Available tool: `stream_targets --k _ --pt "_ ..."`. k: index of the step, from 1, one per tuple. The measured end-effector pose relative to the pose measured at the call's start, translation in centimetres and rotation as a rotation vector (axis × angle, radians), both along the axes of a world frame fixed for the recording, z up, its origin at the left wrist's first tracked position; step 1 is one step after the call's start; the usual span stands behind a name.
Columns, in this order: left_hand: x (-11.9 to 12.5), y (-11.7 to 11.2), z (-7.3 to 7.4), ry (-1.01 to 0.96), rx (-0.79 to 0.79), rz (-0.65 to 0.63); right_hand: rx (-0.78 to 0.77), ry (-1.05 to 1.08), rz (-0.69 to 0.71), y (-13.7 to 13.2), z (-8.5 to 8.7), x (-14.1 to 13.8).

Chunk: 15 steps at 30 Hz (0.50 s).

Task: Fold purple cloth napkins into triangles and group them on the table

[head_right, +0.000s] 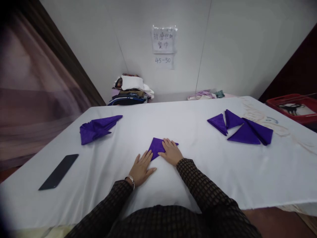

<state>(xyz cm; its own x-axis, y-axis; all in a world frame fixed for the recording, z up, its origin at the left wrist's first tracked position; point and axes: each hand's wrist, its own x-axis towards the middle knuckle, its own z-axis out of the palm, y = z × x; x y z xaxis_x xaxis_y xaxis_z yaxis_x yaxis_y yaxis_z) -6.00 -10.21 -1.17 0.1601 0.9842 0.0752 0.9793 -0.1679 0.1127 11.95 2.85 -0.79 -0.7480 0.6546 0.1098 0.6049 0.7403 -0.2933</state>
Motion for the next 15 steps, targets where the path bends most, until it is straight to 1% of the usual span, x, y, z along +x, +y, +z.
stream_targets --k 3,10,15 --pt "-0.5 -1.5 0.0 0.011 -0.028 0.034 0.005 -0.008 0.002 0.0 -0.2 0.0" --pt "-1.1 -3.8 -0.1 0.045 -0.001 0.078 -0.004 -0.022 0.005 0.0 -0.3 0.1" --pt "-1.3 -4.7 0.1 -0.028 -0.022 0.145 0.004 -0.005 0.009 0.1 -0.6 0.1"
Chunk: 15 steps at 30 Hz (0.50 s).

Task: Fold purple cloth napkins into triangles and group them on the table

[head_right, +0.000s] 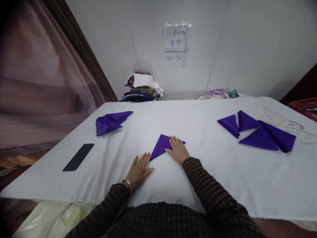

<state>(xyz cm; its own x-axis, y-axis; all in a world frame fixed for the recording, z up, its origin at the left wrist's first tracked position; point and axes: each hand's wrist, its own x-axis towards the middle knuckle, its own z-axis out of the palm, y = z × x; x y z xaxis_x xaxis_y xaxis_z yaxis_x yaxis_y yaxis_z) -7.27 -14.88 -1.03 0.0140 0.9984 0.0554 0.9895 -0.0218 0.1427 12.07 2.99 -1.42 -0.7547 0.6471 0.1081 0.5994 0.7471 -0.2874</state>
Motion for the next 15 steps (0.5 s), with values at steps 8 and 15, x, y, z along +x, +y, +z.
stream_targets --k 8,15 --pt "0.9 1.4 1.1 -0.181 0.207 0.185 -0.007 -0.002 -0.001 0.0 -0.1 0.1" --pt "1.8 2.8 1.8 -0.223 0.166 0.281 0.004 -0.004 -0.003 0.0 -0.1 0.1"
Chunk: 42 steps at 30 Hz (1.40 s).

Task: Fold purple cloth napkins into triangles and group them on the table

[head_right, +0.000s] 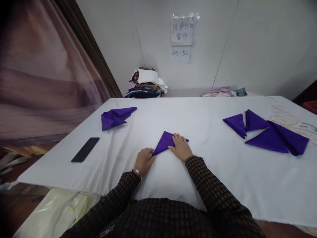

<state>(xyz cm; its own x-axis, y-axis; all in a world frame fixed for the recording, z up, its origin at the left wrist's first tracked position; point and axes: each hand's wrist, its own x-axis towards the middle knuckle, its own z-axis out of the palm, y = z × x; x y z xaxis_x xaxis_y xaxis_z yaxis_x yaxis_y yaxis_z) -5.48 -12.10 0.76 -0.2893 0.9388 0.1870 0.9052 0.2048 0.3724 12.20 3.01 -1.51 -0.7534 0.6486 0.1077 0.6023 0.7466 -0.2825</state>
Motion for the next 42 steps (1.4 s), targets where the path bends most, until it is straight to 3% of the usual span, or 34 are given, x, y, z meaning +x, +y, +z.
stream_targets --k 19,36,42 --pt "0.37 0.87 -0.03 -0.018 -0.069 0.11 0.011 -0.008 0.003 0.08 -0.31 0.04" --pt "0.13 0.67 -0.32 -0.043 -0.043 0.119 -0.012 0.012 0.009 0.13 -0.41 0.07" --pt "-0.11 0.56 -0.4 -0.038 -0.035 0.048 -0.019 0.009 0.01 0.07 -0.19 0.07"
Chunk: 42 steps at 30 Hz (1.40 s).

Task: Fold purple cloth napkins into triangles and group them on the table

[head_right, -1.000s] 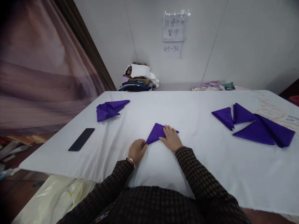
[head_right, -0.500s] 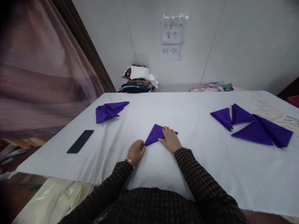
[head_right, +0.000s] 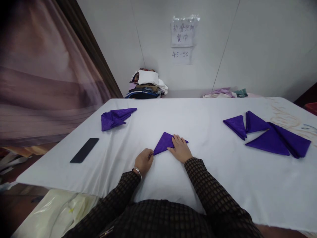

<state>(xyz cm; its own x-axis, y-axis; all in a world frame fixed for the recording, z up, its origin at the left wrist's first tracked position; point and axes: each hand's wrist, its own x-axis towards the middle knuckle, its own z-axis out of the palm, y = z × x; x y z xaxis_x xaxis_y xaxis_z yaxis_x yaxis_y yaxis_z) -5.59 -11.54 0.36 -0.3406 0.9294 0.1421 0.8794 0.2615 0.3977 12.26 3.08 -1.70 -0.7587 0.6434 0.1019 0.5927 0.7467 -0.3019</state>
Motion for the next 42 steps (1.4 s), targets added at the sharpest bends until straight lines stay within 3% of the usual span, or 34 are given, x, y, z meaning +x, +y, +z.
stream_targets --k 12,30,34,38,42 --pt "-0.6 -0.4 0.4 0.294 -0.086 -0.199 -0.005 0.008 -0.007 -0.1 0.4 -0.1" --pt "-1.1 -1.7 1.2 0.24 -0.024 -0.288 0.016 -0.004 0.018 0.0 0.3 0.0" --pt "-1.5 -0.4 1.7 0.149 -0.103 -0.217 0.012 -0.006 0.034 0.0 0.3 0.1" --pt "-1.6 2.4 2.6 0.156 -0.24 -0.156 0.028 -0.011 0.03 0.0 0.2 0.0" --pt "-0.6 5.1 2.2 0.197 -0.049 -0.178 0.048 -0.004 0.034 0.0 0.2 0.0"
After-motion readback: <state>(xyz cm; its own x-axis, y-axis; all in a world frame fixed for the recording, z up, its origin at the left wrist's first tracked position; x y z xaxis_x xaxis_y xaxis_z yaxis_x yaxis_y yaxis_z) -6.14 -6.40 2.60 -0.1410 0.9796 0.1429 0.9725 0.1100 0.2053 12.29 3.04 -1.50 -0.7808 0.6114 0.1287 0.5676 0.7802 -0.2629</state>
